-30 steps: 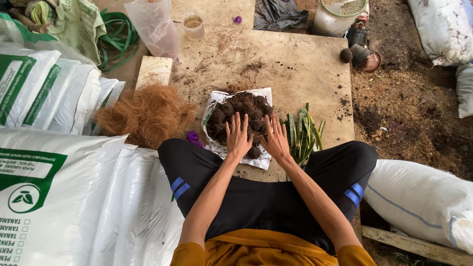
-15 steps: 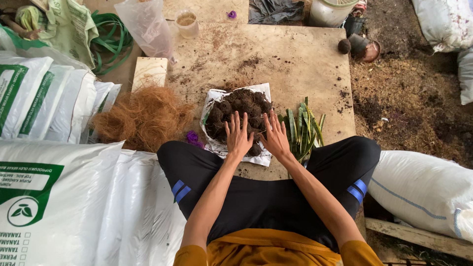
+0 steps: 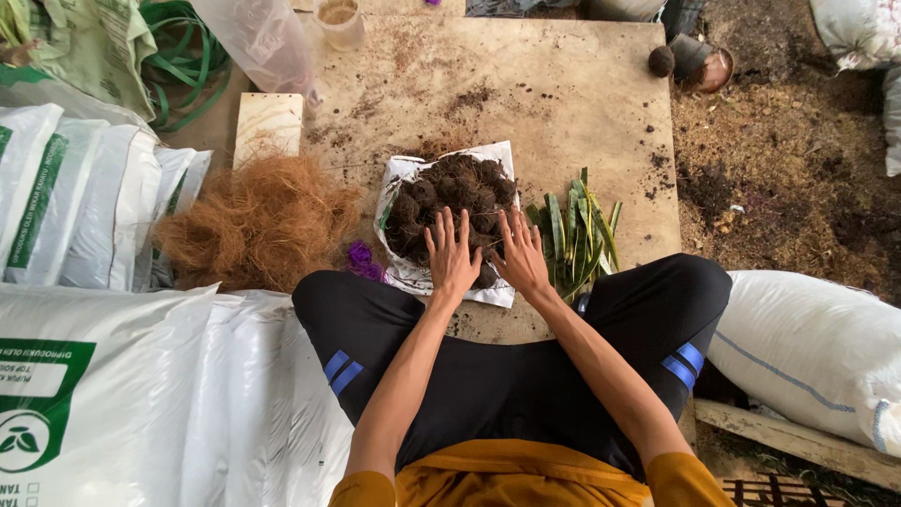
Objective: The person sits at a workbench and forms a compact ball of soil and fibrous material by hand. They then take a long green leaf and wrap it around the soil ball, pressing it to secure the shape. The wrapped unit is placed back on the pile of similar items.
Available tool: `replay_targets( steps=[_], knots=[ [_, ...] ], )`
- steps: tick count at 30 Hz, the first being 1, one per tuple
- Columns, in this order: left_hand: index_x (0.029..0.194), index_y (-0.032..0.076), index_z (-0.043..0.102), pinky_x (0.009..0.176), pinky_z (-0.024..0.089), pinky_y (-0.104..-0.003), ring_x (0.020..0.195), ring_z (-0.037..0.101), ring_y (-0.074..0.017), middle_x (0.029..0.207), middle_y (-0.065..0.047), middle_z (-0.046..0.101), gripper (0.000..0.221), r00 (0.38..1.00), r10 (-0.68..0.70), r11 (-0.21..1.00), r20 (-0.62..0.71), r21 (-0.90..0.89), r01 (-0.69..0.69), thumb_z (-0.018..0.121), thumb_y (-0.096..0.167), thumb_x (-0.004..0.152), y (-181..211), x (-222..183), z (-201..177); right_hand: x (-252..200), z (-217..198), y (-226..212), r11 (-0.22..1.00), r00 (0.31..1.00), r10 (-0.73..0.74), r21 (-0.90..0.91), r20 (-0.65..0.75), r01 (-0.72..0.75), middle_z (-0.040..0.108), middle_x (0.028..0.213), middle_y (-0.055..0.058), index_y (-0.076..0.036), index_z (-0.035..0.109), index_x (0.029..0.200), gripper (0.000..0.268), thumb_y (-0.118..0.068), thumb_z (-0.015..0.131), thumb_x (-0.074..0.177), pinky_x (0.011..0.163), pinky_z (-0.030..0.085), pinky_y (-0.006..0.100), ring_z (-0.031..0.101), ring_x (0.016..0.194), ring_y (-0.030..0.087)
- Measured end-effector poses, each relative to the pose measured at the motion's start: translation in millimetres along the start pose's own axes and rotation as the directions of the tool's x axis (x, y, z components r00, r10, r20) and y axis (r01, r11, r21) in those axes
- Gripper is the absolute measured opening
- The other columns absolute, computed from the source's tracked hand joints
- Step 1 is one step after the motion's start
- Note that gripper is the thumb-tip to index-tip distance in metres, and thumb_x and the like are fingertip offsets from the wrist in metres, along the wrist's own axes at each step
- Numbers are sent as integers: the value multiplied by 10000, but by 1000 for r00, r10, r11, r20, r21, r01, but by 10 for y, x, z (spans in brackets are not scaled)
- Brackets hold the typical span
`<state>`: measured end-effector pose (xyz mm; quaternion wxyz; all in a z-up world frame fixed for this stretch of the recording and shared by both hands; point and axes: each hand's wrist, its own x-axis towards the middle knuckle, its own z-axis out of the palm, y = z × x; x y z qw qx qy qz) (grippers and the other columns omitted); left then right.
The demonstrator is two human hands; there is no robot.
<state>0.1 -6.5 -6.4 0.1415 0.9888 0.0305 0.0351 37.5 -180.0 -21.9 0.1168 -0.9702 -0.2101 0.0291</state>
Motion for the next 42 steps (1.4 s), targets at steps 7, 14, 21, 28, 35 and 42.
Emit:
replay_targets(
  steps=[7,14,21,28,35,42],
  knots=[
    [1641,159,88,1265,74,-576,1576,69,-363,1700,-204,54,942,1000,-11,1000,12,1,11,650,460,948,39,-1,-28,41,39,-11,999,999,28,21,34,-28,61,1698,206,-111,55,1635,940,-475,608,968,1254,149,566,140,1569,352],
    [1640,151,84,1264,80,-576,1575,67,-364,1699,-205,54,920,1000,-24,1000,0,7,24,626,463,964,63,8,-31,56,41,-4,998,998,50,39,30,-51,44,1700,207,-109,69,1638,937,-495,601,971,1250,161,572,151,1564,368],
    [1642,139,91,1260,87,-579,1573,79,-378,1698,-211,66,924,999,-50,999,19,-10,50,634,449,961,41,2,-2,76,67,-23,997,997,57,47,43,-59,31,1694,209,-95,58,1632,939,-511,587,977,1247,148,580,138,1561,368],
    [1640,140,97,1255,84,-581,1568,88,-377,1694,-215,82,929,997,-66,998,37,-18,67,647,434,951,49,6,17,69,81,-5,998,998,56,34,29,-57,30,1701,206,-97,54,1640,934,-512,577,987,1248,155,576,141,1568,361],
    [1637,135,95,1253,78,-582,1569,91,-386,1694,-216,86,937,994,-85,996,70,-20,86,655,428,945,39,0,52,50,110,26,993,997,82,88,4,-82,38,1704,199,-103,48,1647,959,-495,605,972,1253,181,569,156,1571,355],
    [1636,150,82,1254,63,-575,1568,77,-370,1696,-210,74,947,985,-117,993,124,-15,120,648,455,941,39,29,106,85,143,9,989,995,101,110,28,-103,31,1697,201,-103,24,1633,980,-483,628,960,1237,160,571,170,1561,359]
  ],
)
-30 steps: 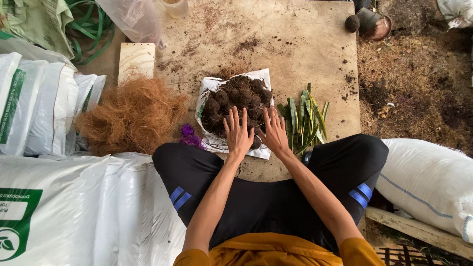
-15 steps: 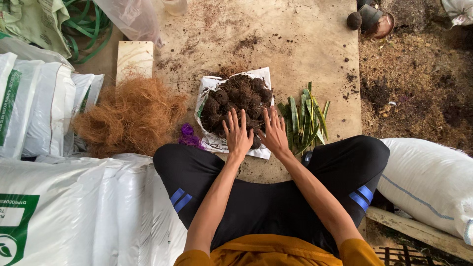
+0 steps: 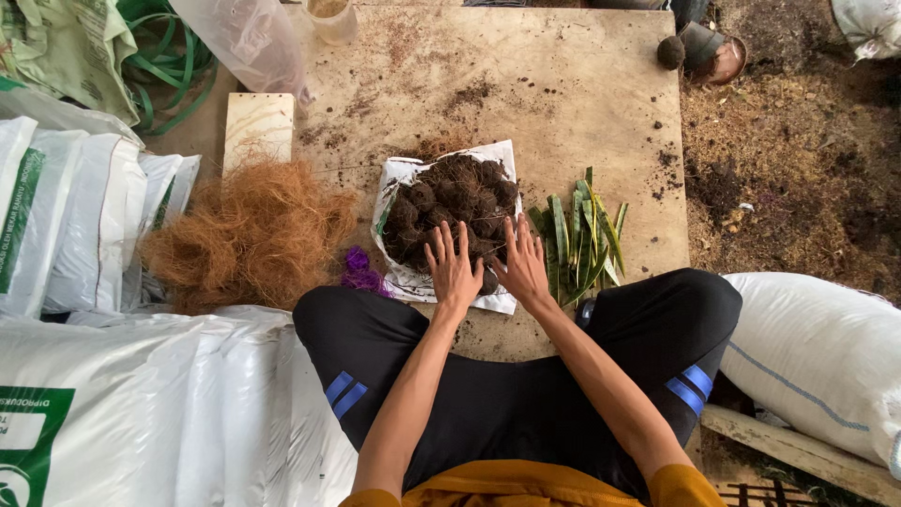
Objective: The person sits at a workbench and forms a compact ball of soil and fibrous material by hand. They then take a long green leaf and wrap it around the soil ball, pressing it to secure the shape. The wrapped unit is placed back on the pile of similar items.
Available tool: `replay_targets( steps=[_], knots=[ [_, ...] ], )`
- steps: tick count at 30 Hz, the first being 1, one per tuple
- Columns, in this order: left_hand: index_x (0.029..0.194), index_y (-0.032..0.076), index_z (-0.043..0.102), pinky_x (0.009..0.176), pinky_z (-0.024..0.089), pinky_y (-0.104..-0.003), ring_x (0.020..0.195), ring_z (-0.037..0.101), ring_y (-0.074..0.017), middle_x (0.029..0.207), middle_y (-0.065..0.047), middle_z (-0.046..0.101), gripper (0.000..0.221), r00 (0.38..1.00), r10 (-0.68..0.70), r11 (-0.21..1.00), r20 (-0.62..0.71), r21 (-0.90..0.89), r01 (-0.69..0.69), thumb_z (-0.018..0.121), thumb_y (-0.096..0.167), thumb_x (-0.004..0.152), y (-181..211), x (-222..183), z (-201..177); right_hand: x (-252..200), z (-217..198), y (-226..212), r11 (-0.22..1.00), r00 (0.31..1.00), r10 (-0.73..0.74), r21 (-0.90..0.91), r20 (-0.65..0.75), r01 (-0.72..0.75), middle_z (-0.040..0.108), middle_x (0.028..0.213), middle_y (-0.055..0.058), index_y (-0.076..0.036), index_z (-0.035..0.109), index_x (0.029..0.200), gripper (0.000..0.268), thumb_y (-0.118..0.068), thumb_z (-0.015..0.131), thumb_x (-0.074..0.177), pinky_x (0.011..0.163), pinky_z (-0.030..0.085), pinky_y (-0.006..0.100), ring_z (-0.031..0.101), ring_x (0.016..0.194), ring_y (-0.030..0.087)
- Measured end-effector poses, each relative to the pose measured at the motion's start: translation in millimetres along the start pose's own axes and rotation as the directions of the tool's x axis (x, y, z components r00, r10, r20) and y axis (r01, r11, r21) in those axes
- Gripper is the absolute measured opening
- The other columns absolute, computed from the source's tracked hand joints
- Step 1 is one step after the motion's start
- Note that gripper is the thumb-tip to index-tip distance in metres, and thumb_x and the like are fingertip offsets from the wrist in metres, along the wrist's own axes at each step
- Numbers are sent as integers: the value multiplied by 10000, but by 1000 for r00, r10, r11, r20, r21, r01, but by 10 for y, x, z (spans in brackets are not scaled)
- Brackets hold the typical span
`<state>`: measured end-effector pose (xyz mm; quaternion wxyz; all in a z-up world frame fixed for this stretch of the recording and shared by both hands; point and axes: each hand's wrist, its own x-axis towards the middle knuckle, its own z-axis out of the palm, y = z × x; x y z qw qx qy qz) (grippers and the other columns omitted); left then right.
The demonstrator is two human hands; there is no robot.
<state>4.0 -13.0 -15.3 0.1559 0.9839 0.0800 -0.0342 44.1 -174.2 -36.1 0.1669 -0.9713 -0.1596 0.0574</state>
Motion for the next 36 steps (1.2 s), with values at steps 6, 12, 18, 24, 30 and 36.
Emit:
replay_targets(
  steps=[6,12,18,24,30,36],
  knots=[
    [1637,145,78,1252,76,-577,1571,95,-382,1694,-212,85,960,1000,16,1000,-20,-4,-16,659,453,937,5,-28,13,-5,-1,-23,998,999,31,57,19,-32,49,1701,211,-116,22,1637,980,-494,623,962,1251,171,555,193,1549,368],
    [1640,153,70,1255,82,-582,1562,125,-384,1693,-217,90,966,1000,-3,1000,9,-15,3,660,451,936,6,5,23,10,0,-42,998,1000,27,58,13,-28,70,1689,223,-104,31,1636,973,-501,611,965,1245,176,555,199,1550,378],
    [1629,145,85,1228,136,-606,1531,222,-403,1670,-241,125,946,999,3,999,-44,-44,-5,654,453,938,15,2,79,17,9,-65,998,998,40,46,49,-42,88,1691,229,-93,47,1633,973,-500,612,953,1248,189,535,206,1546,374],
    [1624,89,162,1084,469,-494,1362,485,-427,1588,-309,310,865,998,-9,959,-57,-284,-7,657,387,980,45,63,17,158,-43,-80,987,986,98,114,136,-114,134,1686,212,-68,94,1614,981,-462,670,926,1215,291,528,299,1505,384],
    [1568,25,279,981,543,-442,1239,582,-380,1471,-264,464,784,998,-46,940,-48,-339,27,673,339,967,35,91,-103,325,-101,-248,972,976,102,188,192,-138,146,1691,205,-97,146,1621,950,-342,727,912,1198,344,511,359,1467,401],
    [1487,15,395,1062,475,-473,1318,520,-387,1428,-243,516,658,995,-58,958,-85,-283,32,679,325,981,16,70,-110,528,7,-403,982,986,5,184,166,-36,174,1656,201,-90,138,1584,974,-285,766,865,1199,312,489,309,1483,382]
  ],
)
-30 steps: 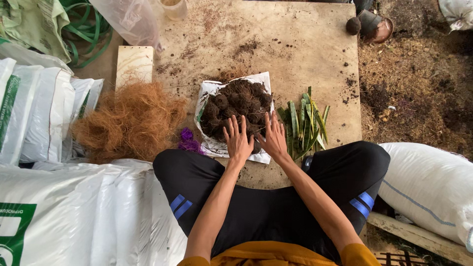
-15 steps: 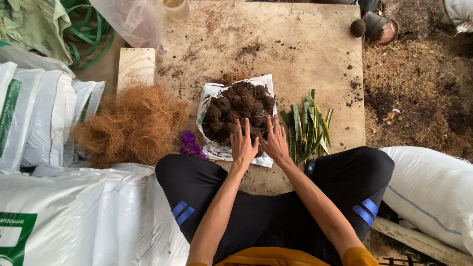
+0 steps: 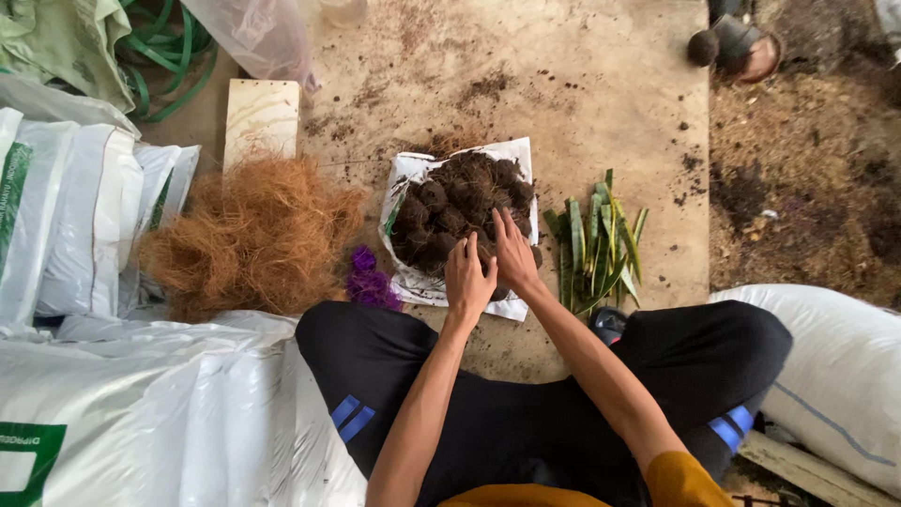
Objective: The person sits at a workbench and forms a compact ball of soil and fibrous material by hand. They then take a long green leaf and wrap it around the soil ball, pressing it to secure the shape. The wrapped unit is placed back on the pile of similar items.
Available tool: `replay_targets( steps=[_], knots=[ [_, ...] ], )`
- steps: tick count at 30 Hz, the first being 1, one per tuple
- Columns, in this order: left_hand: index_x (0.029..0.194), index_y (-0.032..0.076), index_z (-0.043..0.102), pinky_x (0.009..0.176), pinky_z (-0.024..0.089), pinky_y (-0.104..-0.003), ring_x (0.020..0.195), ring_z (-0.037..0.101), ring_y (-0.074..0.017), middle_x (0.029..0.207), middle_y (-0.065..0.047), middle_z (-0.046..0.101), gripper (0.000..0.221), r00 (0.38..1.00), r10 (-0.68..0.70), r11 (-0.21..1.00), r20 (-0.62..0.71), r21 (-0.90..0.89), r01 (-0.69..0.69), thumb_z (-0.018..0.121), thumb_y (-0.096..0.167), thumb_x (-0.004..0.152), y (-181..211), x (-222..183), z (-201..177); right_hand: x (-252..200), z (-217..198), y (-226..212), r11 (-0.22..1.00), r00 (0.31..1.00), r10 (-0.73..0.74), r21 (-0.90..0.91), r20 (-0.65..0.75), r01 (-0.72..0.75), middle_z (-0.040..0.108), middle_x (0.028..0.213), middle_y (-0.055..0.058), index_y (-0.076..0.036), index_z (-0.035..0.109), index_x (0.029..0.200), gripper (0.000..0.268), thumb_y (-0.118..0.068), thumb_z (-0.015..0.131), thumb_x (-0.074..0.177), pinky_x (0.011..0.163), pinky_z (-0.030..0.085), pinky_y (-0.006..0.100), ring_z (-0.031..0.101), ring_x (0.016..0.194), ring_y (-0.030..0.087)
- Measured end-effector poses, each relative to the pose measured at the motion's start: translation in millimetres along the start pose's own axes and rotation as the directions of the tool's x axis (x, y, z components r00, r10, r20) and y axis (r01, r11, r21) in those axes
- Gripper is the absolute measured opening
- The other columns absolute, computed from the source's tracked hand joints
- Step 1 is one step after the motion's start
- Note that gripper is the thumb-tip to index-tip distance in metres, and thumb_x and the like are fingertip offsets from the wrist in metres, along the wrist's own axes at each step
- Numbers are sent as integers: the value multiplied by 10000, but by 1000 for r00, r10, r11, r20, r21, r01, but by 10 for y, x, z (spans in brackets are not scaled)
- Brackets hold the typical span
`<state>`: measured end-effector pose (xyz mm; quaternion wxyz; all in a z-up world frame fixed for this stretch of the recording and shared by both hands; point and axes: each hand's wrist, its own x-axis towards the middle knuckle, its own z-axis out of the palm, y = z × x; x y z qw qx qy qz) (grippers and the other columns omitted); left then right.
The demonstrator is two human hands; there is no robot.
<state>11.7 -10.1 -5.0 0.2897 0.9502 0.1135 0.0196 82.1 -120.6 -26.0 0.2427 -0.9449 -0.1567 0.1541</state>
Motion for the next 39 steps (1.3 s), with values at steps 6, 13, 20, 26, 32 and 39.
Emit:
replay_targets(
  steps=[6,13,20,26,32,39],
  knots=[
    [1500,-54,340,1114,436,-487,1358,476,-402,1442,-280,486,742,998,-62,990,0,-130,61,674,333,963,5,38,-4,354,546,127,984,993,-78,-152,91,91,259,1646,180,-73,210,1606,770,-283,602,978,1196,320,526,312,1504,349],
    [1563,-53,217,1157,377,-508,1445,369,-451,1538,-316,368,853,993,-92,987,69,-127,100,670,364,973,-23,52,91,452,950,275,899,964,-173,-368,201,238,357,1565,176,-65,334,1514,646,-377,542,988,1070,368,665,341,1447,367],
    [1580,-51,111,1188,342,-518,1495,288,-443,1598,-331,246,938,981,-158,966,113,-186,177,662,389,961,-82,71,159,400,903,152,816,967,-232,-520,107,254,507,1339,219,-50,434,1433,569,-310,594,953,969,453,607,504,1224,351],
    [1582,-49,108,1173,355,-528,1507,246,-455,1627,-350,170,960,985,-173,964,17,-203,173,663,408,947,-30,96,107,411,897,98,903,975,-102,-393,199,175,557,1211,218,7,483,1365,503,-275,622,973,946,508,505,538,1148,341],
    [1590,-37,143,1185,351,-539,1507,285,-432,1634,-325,195,917,965,-261,935,29,-242,260,606,463,977,-42,142,56,548,769,288,993,988,114,-50,106,-109,633,1103,236,39,623,1130,531,-333,820,807,851,560,440,615,1010,351],
    [1549,-9,266,1091,408,-461,1385,457,-336,1525,-244,410,862,839,-458,521,295,-676,522,558,582,994,-225,443,176,467,-151,58,913,943,199,301,267,-278,752,1032,208,26,641,1239,707,-458,833,761,794,601,426,753,870,310]
  ],
)
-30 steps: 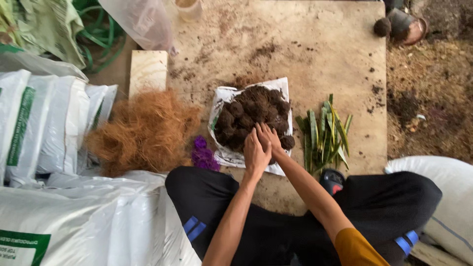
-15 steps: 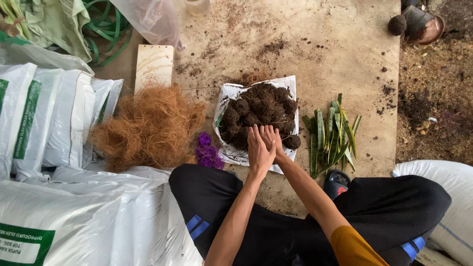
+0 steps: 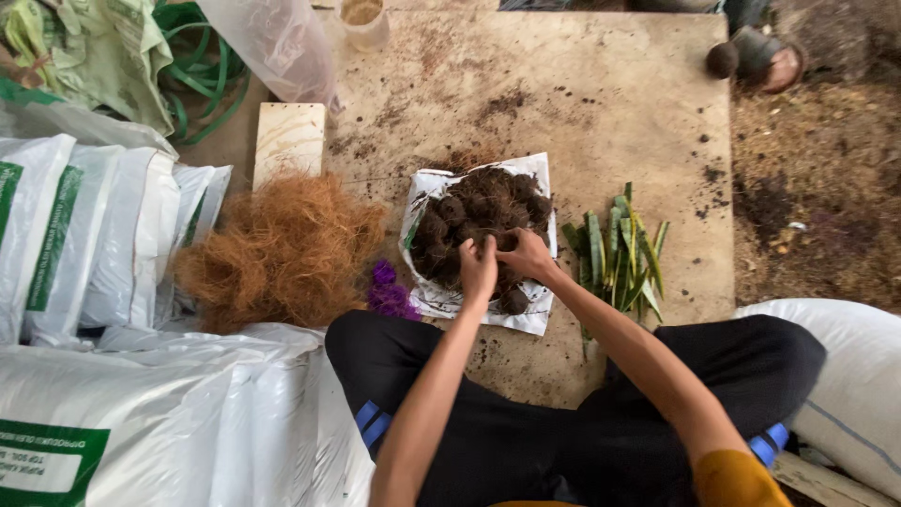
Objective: The person sits at a workbench and forms a compact ball of soil and fibrous material by hand. They then take a long green leaf and wrap it around the soil ball, pressing it to secure the shape. The wrapped unit is placed back on the pile of similar items.
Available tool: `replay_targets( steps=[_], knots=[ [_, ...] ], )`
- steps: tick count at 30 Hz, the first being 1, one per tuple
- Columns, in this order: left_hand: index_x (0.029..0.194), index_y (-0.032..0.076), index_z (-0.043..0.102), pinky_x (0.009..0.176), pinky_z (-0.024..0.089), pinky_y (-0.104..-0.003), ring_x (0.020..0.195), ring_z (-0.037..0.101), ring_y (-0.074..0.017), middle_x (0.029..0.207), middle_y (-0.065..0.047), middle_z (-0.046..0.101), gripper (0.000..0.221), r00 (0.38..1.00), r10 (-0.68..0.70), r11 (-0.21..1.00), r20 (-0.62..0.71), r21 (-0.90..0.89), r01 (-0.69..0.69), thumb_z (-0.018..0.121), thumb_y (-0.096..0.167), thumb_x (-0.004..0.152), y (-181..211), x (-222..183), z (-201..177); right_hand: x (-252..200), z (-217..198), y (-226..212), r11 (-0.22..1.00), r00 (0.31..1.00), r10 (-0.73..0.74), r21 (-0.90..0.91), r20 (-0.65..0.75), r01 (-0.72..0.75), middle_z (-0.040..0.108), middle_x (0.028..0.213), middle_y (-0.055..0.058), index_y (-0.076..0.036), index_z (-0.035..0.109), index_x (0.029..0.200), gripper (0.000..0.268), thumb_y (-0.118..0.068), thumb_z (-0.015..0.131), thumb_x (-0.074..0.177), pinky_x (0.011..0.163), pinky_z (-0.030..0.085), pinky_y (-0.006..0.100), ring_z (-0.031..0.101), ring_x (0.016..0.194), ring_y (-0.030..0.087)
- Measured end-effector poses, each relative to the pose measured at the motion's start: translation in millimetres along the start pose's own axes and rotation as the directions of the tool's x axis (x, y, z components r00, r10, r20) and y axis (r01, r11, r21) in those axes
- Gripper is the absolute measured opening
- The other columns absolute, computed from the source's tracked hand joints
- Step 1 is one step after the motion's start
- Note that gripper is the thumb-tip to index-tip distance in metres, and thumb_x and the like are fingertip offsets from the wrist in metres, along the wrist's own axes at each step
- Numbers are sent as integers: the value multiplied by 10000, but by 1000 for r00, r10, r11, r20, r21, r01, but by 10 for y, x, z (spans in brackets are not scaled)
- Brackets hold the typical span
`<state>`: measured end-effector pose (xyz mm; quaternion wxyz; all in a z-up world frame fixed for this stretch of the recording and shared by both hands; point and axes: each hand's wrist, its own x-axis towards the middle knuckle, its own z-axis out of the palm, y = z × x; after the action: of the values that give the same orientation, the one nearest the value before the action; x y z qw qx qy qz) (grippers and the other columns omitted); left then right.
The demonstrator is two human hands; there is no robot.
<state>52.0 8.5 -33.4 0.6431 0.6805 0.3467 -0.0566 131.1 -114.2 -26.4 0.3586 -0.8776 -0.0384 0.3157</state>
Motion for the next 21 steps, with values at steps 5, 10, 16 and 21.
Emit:
replay_targets(
  steps=[5,10,16,21],
  knots=[
    [1236,-50,597,663,485,-363,842,562,-221,1011,-143,651,705,972,-130,913,197,-359,195,527,628,1054,202,150,-49,-615,-410,-451,972,965,-228,17,-128,232,637,1247,183,12,587,1340,765,-344,906,743,949,562,412,669,1098,301],
    [1173,126,648,670,562,-289,829,662,-118,1003,-37,688,482,940,-130,778,316,-556,294,606,540,930,578,-149,-53,-1042,-610,-747,873,847,-486,-73,-217,482,517,1379,213,-22,510,1402,821,-178,906,700,1032,536,417,586,1227,342],
    [1343,95,527,766,582,-300,880,660,-163,1088,-55,626,640,939,-173,807,299,-503,309,654,569,933,866,-241,-233,-1257,-879,-906,888,881,-454,12,-135,460,549,1495,110,-151,627,1376,493,-265,764,916,1020,615,395,697,1196,259],
    [1338,113,477,769,552,-305,964,649,-160,1191,-110,625,674,953,80,860,293,-503,82,740,515,865,925,-264,-183,-1352,-912,-978,817,775,-574,-118,-265,565,528,1476,137,-131,635,1360,560,-210,820,837,943,596,428,637,1207,300]
  ],
)
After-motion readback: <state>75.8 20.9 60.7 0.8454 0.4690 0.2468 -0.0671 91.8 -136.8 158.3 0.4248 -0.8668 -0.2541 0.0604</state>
